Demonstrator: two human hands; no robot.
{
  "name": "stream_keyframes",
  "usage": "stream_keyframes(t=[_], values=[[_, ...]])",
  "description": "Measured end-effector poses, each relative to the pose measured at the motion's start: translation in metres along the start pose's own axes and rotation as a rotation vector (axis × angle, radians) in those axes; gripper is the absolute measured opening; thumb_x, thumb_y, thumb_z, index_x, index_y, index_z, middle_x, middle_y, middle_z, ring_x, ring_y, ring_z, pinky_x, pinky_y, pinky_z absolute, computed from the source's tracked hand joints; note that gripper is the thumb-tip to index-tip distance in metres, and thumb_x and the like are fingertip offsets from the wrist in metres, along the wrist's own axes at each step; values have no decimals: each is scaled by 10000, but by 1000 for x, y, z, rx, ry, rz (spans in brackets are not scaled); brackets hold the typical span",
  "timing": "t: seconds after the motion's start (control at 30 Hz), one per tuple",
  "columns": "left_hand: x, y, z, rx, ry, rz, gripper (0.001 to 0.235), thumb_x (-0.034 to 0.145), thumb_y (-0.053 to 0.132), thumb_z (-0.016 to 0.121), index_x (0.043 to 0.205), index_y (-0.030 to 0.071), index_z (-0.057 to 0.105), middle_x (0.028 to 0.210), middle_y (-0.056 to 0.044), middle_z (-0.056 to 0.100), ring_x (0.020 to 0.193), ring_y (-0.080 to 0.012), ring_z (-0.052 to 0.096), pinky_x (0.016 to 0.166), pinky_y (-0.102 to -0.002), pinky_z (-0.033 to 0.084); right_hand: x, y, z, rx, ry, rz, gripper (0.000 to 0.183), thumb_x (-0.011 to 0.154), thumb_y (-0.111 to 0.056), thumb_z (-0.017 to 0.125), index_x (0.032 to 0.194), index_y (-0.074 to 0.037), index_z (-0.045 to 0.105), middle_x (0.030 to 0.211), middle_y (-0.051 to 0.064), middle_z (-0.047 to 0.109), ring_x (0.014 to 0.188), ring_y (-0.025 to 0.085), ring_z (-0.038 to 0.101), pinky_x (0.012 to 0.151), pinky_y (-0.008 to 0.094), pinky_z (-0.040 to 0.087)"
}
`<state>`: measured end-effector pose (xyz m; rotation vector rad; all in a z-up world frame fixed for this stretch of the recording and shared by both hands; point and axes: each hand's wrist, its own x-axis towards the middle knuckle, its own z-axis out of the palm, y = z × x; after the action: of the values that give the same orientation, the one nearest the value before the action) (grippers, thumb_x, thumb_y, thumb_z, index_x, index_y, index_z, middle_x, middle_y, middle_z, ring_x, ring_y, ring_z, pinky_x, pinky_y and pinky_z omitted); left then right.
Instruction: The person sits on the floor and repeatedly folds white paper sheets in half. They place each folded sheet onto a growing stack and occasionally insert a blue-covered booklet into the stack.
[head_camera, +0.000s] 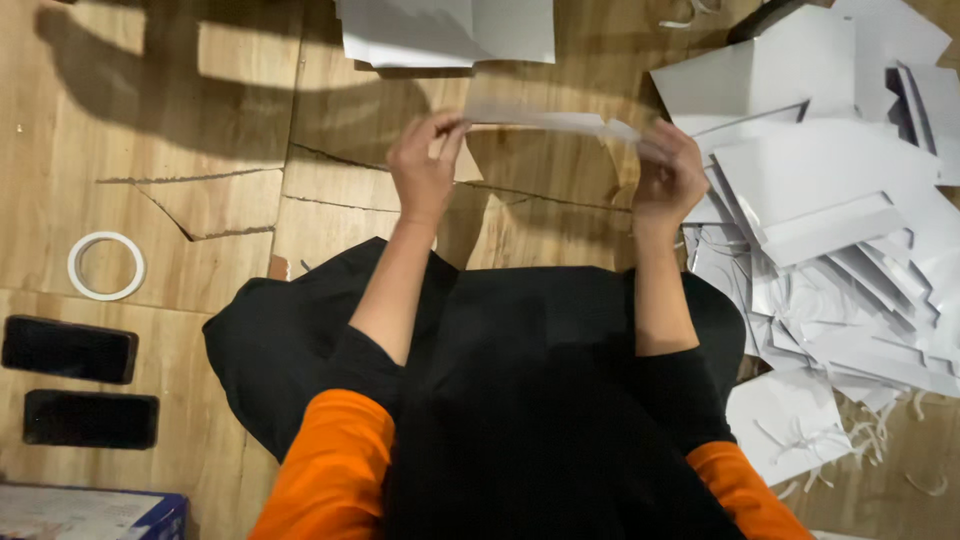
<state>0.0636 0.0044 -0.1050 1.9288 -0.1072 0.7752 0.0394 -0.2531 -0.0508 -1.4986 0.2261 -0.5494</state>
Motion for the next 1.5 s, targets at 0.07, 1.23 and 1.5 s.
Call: stream_keyframes(t=[0.07, 1.23, 1.5], values=[[-16, -15, -6, 23, -62, -14, 203, 789, 33, 814, 937, 159, 756, 846, -29, 724, 820, -262, 716, 729, -371, 572, -4, 53, -22, -101, -78, -5, 71, 888, 53, 647, 858, -11, 660, 935, 77, 574, 859, 117, 576, 768, 237, 500], [-90, -65, -12, 551, -531, -417, 191, 741, 375, 841, 789, 267, 691, 1071, 62, 468, 1109, -246, 413, 929, -478, 352, -45, 132, -49, -1137, -201, 528, 833, 637, -537, 941, 1194, -203, 420, 1327, 84, 291, 1264, 337, 281, 1032, 544, 294], [-74, -60, -13, 550, -675, -576, 233, 805, 388, 809, 871, 283, 612, 1185, 55, 406, 1281, -282, 289, 1108, -600, 117, -44, 101, -20, -1205, -271, 568, 1330, 578, -666, 908, 1542, -102, 187, 1536, 300, 96, 1396, 498, 117, 1135, 665, 110]])
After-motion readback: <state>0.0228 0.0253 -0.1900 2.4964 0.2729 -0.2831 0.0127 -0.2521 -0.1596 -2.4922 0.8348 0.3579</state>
